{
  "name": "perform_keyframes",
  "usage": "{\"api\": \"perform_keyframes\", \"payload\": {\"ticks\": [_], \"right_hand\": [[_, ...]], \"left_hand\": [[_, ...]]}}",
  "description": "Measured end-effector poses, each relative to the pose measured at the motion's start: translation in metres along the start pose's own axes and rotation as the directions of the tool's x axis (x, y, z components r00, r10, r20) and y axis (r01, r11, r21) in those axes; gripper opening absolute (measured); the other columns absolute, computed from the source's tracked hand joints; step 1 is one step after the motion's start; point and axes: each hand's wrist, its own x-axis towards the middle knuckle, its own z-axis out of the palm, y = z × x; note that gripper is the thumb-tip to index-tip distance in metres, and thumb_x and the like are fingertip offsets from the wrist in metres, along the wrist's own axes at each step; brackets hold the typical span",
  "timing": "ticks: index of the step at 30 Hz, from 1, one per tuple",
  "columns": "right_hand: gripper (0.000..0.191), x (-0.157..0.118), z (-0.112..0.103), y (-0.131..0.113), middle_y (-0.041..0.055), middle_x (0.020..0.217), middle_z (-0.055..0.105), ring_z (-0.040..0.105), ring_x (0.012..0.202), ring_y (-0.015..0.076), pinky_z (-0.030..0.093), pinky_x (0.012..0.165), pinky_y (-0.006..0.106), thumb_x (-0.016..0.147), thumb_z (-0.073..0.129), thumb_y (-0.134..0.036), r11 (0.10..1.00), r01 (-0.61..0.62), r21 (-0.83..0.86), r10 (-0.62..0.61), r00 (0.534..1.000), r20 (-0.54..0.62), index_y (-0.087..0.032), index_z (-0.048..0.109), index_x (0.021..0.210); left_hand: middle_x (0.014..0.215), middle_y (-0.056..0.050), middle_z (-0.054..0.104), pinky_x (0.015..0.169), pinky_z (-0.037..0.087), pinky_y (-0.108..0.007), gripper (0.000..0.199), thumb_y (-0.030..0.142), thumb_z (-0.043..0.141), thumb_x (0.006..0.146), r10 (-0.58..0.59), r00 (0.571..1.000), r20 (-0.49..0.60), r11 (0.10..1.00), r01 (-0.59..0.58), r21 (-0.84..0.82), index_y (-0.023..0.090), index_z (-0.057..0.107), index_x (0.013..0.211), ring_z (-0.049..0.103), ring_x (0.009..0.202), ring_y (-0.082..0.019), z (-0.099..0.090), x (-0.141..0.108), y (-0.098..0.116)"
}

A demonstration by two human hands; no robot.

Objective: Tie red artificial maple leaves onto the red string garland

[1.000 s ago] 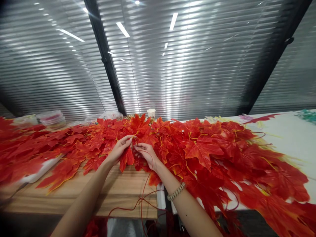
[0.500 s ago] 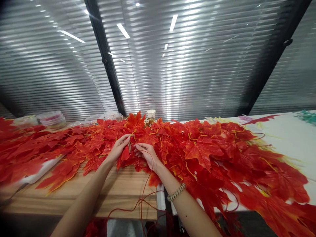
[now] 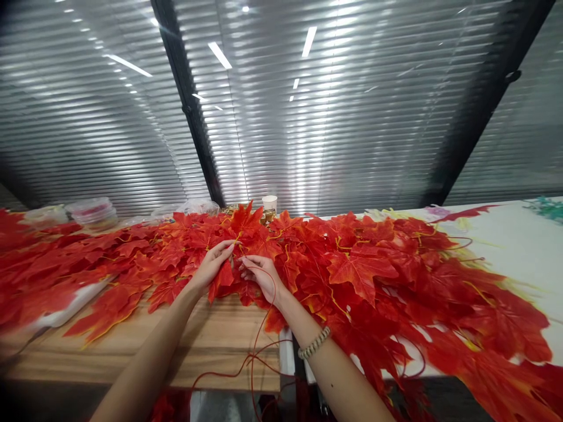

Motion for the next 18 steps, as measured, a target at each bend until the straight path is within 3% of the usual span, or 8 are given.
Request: {"api": "perform_keyframes", "payload": {"ticks": [7,18], "right_hand": [[0.028,-0.0001,0.0008,-0.0006,0.0022,0.071,0.060,0.053,0.059,0.0083,0.041,0.059,0.022,0.062,0.072,-0.035,0.999,0.003,0.033,-0.002,1.000,-0.015,-0.014,0.066,0.079],[0.030,-0.0024,0.0044,-0.0049,0.0017,0.067,0.061,0.053,0.054,0.0072,0.040,0.055,0.021,0.060,0.074,-0.035,0.999,-0.025,0.023,0.026,0.999,-0.035,-0.013,0.065,0.078]], "left_hand": [[0.059,0.003,0.059,0.052,0.040,-0.020,0.030,0.035,0.065,0.071,-0.013,1.000,-0.003,1.000,0.013,0.005,0.017,0.060,0.095,0.053,0.052,-0.010,0.0013,-0.0006,0.0007],[0.045,0.005,0.052,0.040,0.030,-0.018,0.032,0.039,0.062,0.073,0.014,1.000,0.024,0.997,-0.016,0.075,0.013,0.059,0.090,0.040,0.036,-0.006,0.0036,-0.0024,0.0037]]}}
